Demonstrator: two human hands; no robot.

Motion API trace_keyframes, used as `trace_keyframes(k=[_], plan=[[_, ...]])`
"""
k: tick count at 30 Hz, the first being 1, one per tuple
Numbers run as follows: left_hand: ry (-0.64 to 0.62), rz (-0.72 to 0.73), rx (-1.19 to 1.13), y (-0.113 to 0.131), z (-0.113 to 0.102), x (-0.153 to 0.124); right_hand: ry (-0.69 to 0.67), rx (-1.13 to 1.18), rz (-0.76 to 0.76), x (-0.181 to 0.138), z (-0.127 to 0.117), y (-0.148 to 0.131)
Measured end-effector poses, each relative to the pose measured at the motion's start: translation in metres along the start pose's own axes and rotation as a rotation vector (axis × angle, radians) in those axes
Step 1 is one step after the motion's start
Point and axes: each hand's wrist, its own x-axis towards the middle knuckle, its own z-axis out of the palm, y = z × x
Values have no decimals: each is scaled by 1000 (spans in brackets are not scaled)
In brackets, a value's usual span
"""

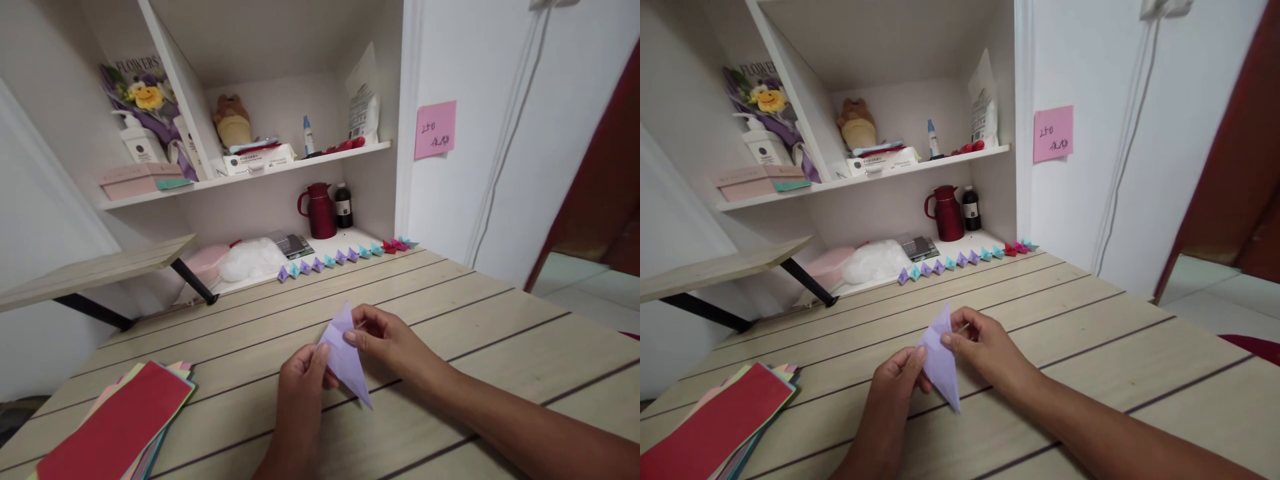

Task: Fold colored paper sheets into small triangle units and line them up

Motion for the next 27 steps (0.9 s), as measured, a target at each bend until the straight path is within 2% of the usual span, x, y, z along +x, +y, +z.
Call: trace_keyframes(k=[3,6,9,15,19,27], plan=[[-89,-47,-190,5,0,-1,-39,122,60,0,2,-2],[-205,-139,-435,14,3,-6,-94,242,52,-1,5,-7],[-246,-209,-560,18,7,-10,-154,300,47,-5,8,-12],[-254,-248,-543,12,9,-13,-225,351,13,-11,9,-14],[-317,-257,-550,12,7,-12,-194,314,-15,-10,6,-13],[-351,-222,-544,7,4,-10,-138,278,14,-8,6,-15]])
